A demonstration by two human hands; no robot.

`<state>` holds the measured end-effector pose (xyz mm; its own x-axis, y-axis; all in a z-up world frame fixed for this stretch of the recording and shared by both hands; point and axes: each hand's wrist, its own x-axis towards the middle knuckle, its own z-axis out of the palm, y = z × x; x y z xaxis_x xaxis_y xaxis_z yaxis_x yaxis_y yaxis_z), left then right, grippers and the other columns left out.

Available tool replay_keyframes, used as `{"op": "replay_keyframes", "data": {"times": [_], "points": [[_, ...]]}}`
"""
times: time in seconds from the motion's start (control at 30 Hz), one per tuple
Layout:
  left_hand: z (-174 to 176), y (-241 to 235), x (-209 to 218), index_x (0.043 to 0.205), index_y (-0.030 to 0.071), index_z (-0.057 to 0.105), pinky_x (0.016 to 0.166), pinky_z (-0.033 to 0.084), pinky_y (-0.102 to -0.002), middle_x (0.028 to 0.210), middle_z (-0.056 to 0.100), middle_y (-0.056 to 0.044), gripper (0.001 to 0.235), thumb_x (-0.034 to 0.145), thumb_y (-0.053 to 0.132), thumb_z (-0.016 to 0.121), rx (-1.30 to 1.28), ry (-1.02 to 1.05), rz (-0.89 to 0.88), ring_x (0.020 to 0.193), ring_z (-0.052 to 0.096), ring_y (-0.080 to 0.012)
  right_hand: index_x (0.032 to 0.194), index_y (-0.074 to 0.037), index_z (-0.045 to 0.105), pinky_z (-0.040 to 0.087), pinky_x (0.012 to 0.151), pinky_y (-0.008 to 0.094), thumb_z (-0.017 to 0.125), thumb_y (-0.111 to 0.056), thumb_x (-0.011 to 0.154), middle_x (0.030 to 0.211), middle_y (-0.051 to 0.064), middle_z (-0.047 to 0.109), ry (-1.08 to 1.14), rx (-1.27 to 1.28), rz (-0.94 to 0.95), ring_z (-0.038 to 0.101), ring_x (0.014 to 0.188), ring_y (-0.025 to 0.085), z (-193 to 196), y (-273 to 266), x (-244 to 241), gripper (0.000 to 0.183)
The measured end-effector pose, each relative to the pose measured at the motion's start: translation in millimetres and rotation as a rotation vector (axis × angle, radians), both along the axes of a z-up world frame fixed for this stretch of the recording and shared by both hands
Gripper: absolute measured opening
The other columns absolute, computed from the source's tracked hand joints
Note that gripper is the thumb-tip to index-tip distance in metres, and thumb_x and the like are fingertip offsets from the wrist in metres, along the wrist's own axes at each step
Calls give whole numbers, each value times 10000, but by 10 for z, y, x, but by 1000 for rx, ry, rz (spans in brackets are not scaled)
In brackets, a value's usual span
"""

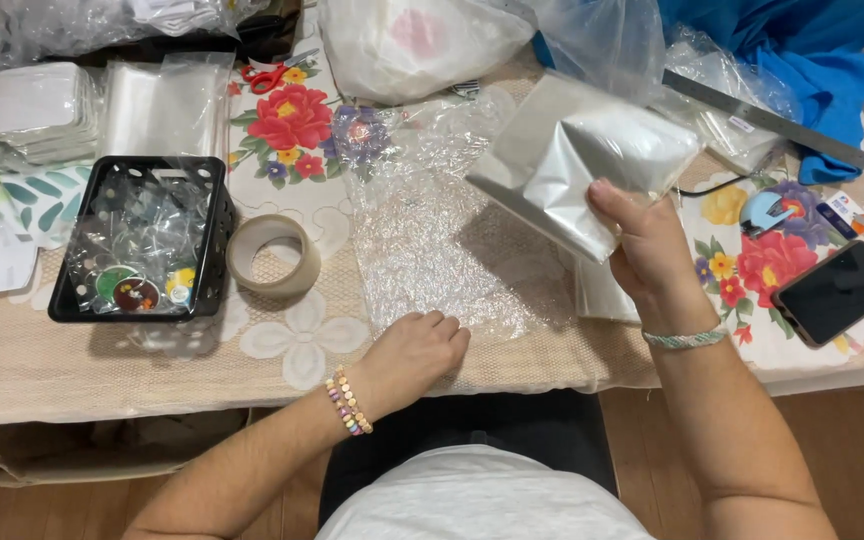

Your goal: The person attaches a metal ring to a small circular badge and places it in a black plastic basket. They then wrap a white rectangular item in bubble wrap, secure it with a strip of tape cut from a roll using scissors, and place the wrapped item into a clear plastic bag. Finally, they place a small white packet into another clear plastic bag.

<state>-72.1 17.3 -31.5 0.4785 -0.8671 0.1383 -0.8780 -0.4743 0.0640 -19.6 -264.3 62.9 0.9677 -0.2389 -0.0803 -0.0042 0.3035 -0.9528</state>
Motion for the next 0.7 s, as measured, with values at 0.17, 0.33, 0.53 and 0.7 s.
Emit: {"op": "replay_keyframes", "data": {"times": [0.17, 0.33, 0.53, 0.7], "points": [[179, 74, 142, 1135, 107, 644, 664, 579, -326, 878, 719, -68, 281, 861, 88, 706, -22, 41, 132, 826, 731, -230, 1289, -107, 635, 595, 993, 496, 719, -102, 912, 1093, 66, 736, 38, 162, -110, 753, 1002, 232, 168, -53, -294, 387], [601, 82, 431, 805, 36, 515, 395, 369, -340, 674, 529, -92, 288, 690, -226, 484, -459, 6, 166, 549, 492, -225, 890, 64, 675, 487, 579, 210, 598, -34, 964, 722, 91, 623, -54, 137, -133, 638, 646, 170, -585, -944, -614, 145], [1007, 24, 559, 1264, -25, 599, 604, 577, -422, 1354, 598, -164, 430, 838, -78, 573, -348, -51, 171, 1011, 636, -333, 1341, 143, 532, 547, 887, 492, 555, 19, 824, 1211, 273, 664, 256, 220, 305, 662, 1033, 413, 229, -193, -1127, 532], [1343, -61, 421, 1481, -25, 383, 681, 601, -445, 1528, 399, -183, 795, 722, -206, 534, -310, 201, 230, 1171, 607, -380, 1386, 46, 496, 575, 730, 441, 593, -25, 844, 1025, 187, 654, 453, 32, 27, 675, 842, 321, 537, 236, -1129, 555]]}}
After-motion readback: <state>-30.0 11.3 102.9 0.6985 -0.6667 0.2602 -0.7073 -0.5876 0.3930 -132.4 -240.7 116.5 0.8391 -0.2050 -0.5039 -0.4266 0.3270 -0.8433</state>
